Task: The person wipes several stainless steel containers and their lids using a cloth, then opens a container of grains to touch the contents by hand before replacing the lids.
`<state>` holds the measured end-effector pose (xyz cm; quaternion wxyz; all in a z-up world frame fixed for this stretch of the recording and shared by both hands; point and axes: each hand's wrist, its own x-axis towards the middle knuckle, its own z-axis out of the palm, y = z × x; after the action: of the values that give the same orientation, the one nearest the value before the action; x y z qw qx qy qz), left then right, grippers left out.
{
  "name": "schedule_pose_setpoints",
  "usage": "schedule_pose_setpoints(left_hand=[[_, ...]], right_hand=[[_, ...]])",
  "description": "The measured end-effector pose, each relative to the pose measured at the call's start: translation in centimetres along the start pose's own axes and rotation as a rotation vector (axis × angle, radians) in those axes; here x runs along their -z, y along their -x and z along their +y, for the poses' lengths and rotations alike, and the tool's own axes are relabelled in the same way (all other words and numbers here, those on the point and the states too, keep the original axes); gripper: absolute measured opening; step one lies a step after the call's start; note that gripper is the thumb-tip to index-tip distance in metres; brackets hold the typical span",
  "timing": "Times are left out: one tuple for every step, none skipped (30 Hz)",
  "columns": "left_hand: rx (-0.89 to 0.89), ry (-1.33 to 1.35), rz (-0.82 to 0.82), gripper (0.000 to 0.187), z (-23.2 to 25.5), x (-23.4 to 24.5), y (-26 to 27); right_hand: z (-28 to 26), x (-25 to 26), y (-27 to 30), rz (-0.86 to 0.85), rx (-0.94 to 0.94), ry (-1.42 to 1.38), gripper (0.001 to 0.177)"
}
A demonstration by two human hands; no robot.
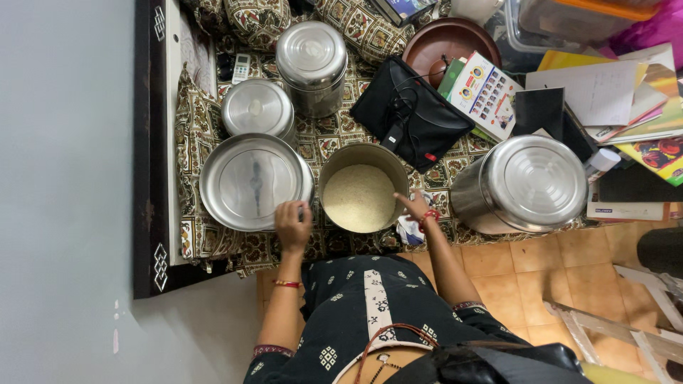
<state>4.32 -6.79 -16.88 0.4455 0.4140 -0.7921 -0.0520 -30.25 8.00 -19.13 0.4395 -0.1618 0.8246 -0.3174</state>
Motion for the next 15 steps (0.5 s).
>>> schedule_pose_setpoints(left_hand=[[0.053, 0.079, -0.095, 0.021, 0.9, -0.7, 0.1], [0.106, 0.159, -0.192, 0.021, 1.8, -1.3, 0.2], [0.108, 0.158, -0.193, 0.021, 2.7, -1.9, 0.2], [0.127, 0.189, -0.219, 0.021, 3.6, -2.6, 0.1], [0.146, 0.221, -0.245, 0.023, 4.3, -3.1, 0.1], [0.148, 0.222, -0.247, 0.023, 5.0, -3.7, -0.1], [0.199, 0.252, -0.327, 0.028, 5.5, -4.3, -0.3], [0.248, 0.281, -0.404, 0.036, 5.8, -5.0, -0.7], [0.247, 0.282, -0.403, 0.036, 6.1, -5.8, -1.1], [0.183, 0.207, -0.424, 0.044, 6.4, -6.6, -1.3], [0.118, 0.131, -0.443, 0.054, 6.6, -7.6, -1.5], [0.121, 0.129, -0.447, 0.054, 6.7, -8.6, -1.3], [0.152, 0.154, -0.499, 0.063, 6.8, -9.9, -1.1], [0.180, 0.182, -0.550, 0.073, 6.8, -11.2, -0.9], [0.178, 0.182, -0.554, 0.073, 6.9, -12.5, -0.6]], right_hand=[[-0.2, -0.6, 0.0, -0.037, -0.003, -0.002, 0.077], [-0.2, -1.1, 0.0, -0.062, 0.014, -0.026, 0.077], [-0.1, -1.5, 0.1, -0.099, 0.059, -0.067, 0.069], [0.1, -1.6, 0.2, -0.100, 0.057, -0.065, 0.069], [0.3, -1.5, 0.3, -0.113, 0.044, -0.090, 0.065], [0.7, -1.3, 0.4, -0.125, 0.031, -0.115, 0.061], [1.6, -1.0, 0.6, -0.123, 0.028, -0.114, 0.061], [2.7, -0.6, 0.9, -0.144, 0.087, -0.111, 0.059], [4.1, -0.1, 1.0, -0.164, 0.145, -0.107, 0.058], [5.8, 0.4, 1.1, -0.166, 0.145, -0.105, 0.058], [7.7, 0.9, 0.9, -0.173, 0.151, -0.164, 0.054], [9.7, 1.3, 0.2, -0.182, 0.152, -0.226, 0.050], [10.4, 2.0, -0.3, -0.184, 0.148, -0.225, 0.050], [11.0, 2.9, -1.0, -0.240, 0.194, -0.308, 0.048], [11.5, 3.3, -1.6, -0.297, 0.239, -0.390, 0.047]])
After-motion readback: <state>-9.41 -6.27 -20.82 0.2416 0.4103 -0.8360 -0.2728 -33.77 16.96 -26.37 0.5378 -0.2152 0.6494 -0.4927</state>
